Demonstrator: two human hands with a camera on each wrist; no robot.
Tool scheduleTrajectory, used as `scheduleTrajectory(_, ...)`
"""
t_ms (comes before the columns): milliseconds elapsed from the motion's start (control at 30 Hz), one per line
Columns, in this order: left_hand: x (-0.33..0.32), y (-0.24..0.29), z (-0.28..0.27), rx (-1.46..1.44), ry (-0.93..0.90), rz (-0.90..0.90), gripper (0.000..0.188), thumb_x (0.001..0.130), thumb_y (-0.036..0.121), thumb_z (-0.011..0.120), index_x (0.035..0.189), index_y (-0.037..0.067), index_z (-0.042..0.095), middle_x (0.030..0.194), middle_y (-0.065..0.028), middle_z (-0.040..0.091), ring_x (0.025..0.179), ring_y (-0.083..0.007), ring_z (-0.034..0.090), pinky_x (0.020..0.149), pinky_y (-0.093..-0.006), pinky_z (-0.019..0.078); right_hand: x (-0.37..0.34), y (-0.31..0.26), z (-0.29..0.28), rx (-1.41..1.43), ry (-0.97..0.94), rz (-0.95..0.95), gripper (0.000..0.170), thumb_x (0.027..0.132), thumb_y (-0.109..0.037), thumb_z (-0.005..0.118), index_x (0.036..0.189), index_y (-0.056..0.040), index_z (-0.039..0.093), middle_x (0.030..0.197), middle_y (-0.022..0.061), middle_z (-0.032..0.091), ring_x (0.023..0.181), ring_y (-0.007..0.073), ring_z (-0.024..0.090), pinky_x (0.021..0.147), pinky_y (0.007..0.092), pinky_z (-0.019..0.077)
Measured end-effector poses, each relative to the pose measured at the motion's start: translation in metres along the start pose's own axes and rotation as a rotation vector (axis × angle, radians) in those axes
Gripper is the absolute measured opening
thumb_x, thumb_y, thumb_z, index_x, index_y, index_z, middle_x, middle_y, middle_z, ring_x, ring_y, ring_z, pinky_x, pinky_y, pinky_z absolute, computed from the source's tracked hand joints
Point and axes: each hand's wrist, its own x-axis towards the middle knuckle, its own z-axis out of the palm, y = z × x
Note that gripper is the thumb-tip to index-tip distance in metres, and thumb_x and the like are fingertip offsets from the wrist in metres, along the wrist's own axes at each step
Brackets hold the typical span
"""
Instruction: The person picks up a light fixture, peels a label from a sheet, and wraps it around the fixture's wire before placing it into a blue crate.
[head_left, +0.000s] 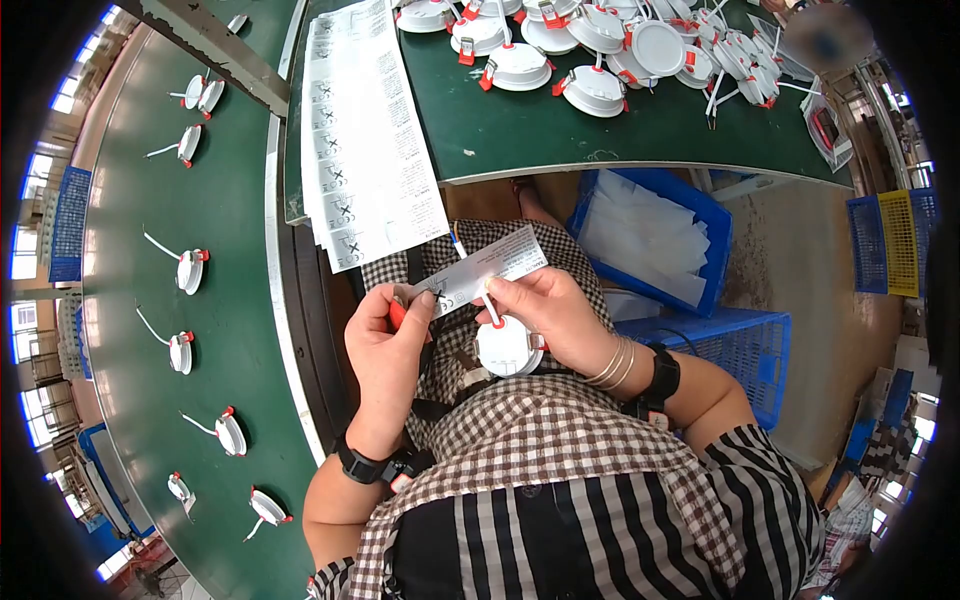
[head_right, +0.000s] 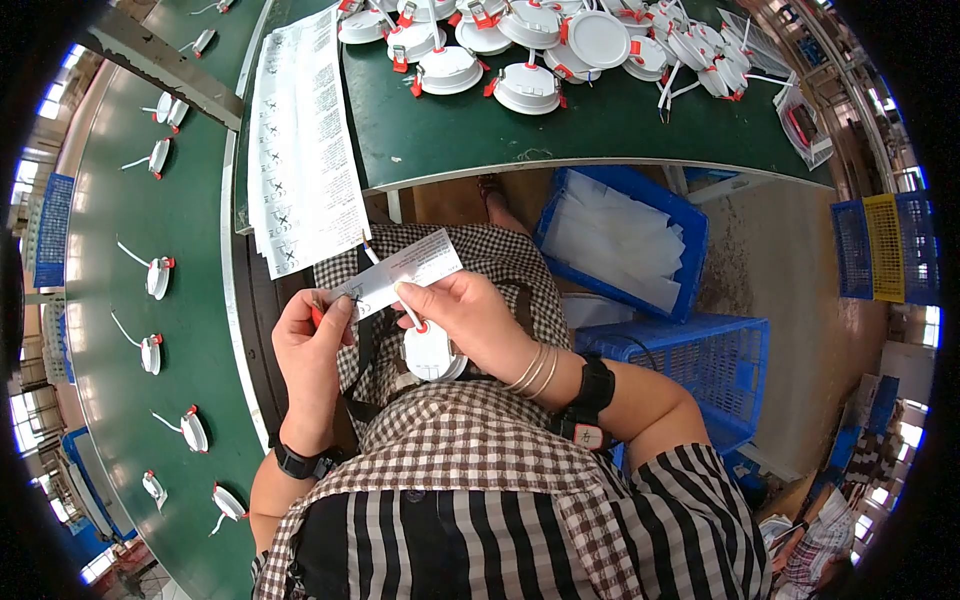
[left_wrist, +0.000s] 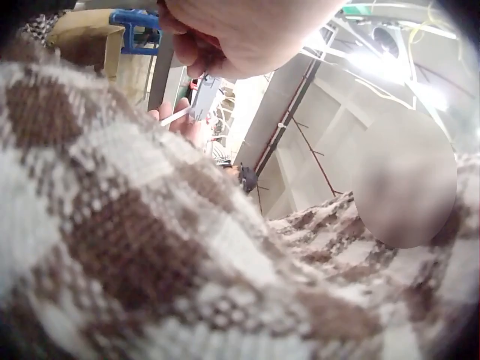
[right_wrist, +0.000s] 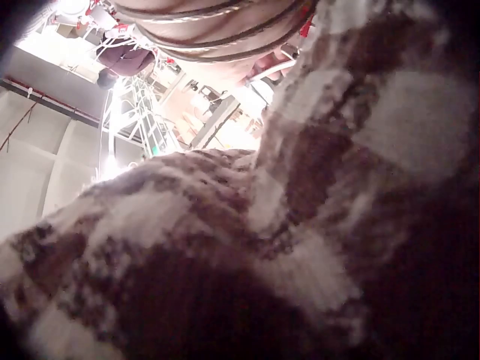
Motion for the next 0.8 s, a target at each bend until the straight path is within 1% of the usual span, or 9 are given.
scheduleTrajectory(133,-0.001,0.003,0.001,-0.023,0.002,0.007,0.007,0.086,0.006,0.064,0.082,0.002,0.058,0.07,-0.0001,0.057,0.056,-0.0047,0.048,0.052,-0.0182,0.0377,0.001,0.0,-0.005,-0.021,-0.047,0.038,0.035,0.093,-0.029,0.056,0.096,0.0046,0.065,0.083,0.0099,0.067,0.07,0.0109,0.064,0.064,0.0234,0.0531)
scheduleTrajectory(233,0.0,0.003,0.002,-0.019,-0.004,0.023,0.007,0.086,0.006,0.064,0.083,0.002,0.059,0.07,0.0001,0.057,0.056,-0.0046,0.048,0.052,-0.0183,0.0376,0.005,0.006,-0.001,-0.001,0.026,0.033,0.033,0.094,-0.027,0.056,0.093,0.0046,0.065,0.082,0.0106,0.067,0.068,0.0118,0.064,0.063,0.0242,0.0535)
scheduleTrajectory(300,0.001,0.002,0.004,-0.007,0.017,0.036,0.008,0.083,0.005,0.067,0.083,0.002,0.06,0.065,0.0052,0.052,0.056,-0.0019,0.045,0.052,-0.0172,0.037,0.007,0.008,0.001,0.059,0.108,0.033,0.03,0.094,-0.024,0.056,0.099,0.0043,0.063,0.082,0.0116,0.066,0.067,0.013,0.064,0.062,0.025,0.0535)
scheduleTrajectory(433,0.002,-0.001,0.007,0.164,0.057,0.131,0.007,0.082,0.004,0.068,0.085,0.001,0.062,0.065,0.0055,0.05,0.058,-0.0021,0.043,0.053,-0.0179,0.0368,0.01,0.007,0.005,0.139,0.157,-0.055,0.034,0.093,-0.021,0.057,0.116,0.0035,0.054,0.083,0.0126,0.065,0.066,0.0136,0.063,0.062,0.0255,0.0532)
scheduleTrajectory(500,0.001,0.0,0.007,0.196,0.053,0.175,0.008,0.081,0.004,0.069,0.085,0.001,0.063,0.065,0.0052,0.05,0.06,-0.0026,0.041,0.055,-0.0185,0.0369,0.01,0.006,0.004,0.088,0.169,-0.086,0.045,0.091,-0.014,0.059,0.129,0.0012,0.04,0.082,0.0087,0.063,0.065,0.0133,0.062,0.059,0.0247,0.0531)
scheduleTrajectory(633,0.004,-0.005,0.007,0.218,0.053,0.189,0.009,0.08,0.004,0.069,0.087,0.001,0.064,0.065,0.0043,0.05,0.059,-0.0029,0.042,0.055,-0.0191,0.0374,0.009,0.01,0.003,0.098,0.172,-0.132,0.051,0.09,-0.011,0.061,0.132,0.0004,0.036,0.083,0.0095,0.063,0.066,0.013,0.062,0.06,0.0245,0.053)
scheduleTrajectory(700,0.007,-0.008,0.006,0.224,0.045,0.233,0.023,0.079,0.001,0.069,0.101,0.002,0.063,0.063,0.0046,0.047,0.057,-0.0029,0.04,0.053,-0.0188,0.0361,0.008,0.007,0.005,0.08,0.162,-0.16,0.048,0.09,-0.009,0.06,0.132,-0.0004,0.039,0.083,0.0088,0.063,0.066,0.0123,0.062,0.06,0.0243,0.0528)
scheduleTrajectory(733,0.008,-0.007,0.006,0.221,0.05,0.235,0.023,0.079,0.001,0.069,0.101,0.002,0.063,0.063,0.0046,0.047,0.057,-0.0029,0.04,0.053,-0.0188,0.0361,0.008,0.008,0.005,0.077,0.158,-0.168,0.038,0.09,-0.008,0.059,0.125,0.0006,0.047,0.081,0.0066,0.063,0.067,0.0112,0.062,0.06,0.0229,0.0522)
scheduleTrajectory(800,0.008,-0.001,0.006,0.195,0.039,0.208,0.043,0.078,0.0,0.069,0.12,0.004,0.056,0.061,0.005,0.043,0.056,-0.0023,0.037,0.052,-0.0178,0.0341,0.006,0.008,0.007,0.067,0.16,-0.152,0.033,0.09,-0.008,0.059,0.121,0.0009,0.051,0.082,0.0054,0.062,0.068,0.0105,0.062,0.06,0.0222,0.0518)
